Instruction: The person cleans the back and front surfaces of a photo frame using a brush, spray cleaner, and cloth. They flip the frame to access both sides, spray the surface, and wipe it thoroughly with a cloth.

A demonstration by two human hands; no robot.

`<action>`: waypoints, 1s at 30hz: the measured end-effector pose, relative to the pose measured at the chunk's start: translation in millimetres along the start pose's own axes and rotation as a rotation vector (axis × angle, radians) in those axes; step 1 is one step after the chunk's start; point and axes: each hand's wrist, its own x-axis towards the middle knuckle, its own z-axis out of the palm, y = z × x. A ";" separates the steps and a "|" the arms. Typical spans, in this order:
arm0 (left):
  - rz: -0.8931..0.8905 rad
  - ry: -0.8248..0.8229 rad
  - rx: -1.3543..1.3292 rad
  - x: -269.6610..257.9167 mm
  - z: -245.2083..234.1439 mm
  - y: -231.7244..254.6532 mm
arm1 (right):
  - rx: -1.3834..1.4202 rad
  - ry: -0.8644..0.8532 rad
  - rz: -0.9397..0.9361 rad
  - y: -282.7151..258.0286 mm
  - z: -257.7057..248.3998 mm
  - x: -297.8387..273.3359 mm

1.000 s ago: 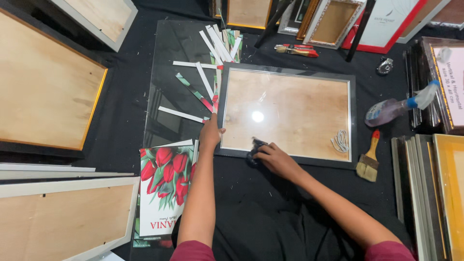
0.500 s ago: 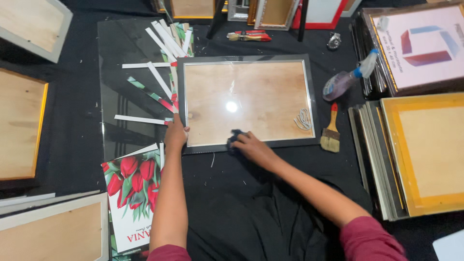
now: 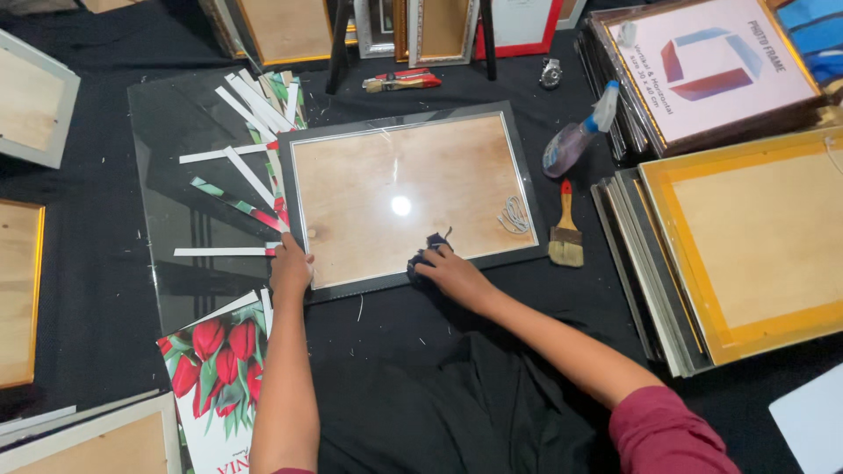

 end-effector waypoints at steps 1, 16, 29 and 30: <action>0.007 -0.006 0.008 3.8 3.7 -3.1 | 0.004 0.000 0.012 13.0 -6.1 -12.2; -0.043 0.027 0.082 21.2 13.1 -7.9 | 0.062 -0.042 0.258 117.3 -11.6 -99.2; -0.063 -0.031 0.105 42.4 17.6 -26.7 | -0.012 0.142 0.465 230.0 15.0 -89.7; -0.053 -0.026 0.125 51.0 22.8 -36.1 | -0.061 0.172 0.479 239.5 25.0 -78.3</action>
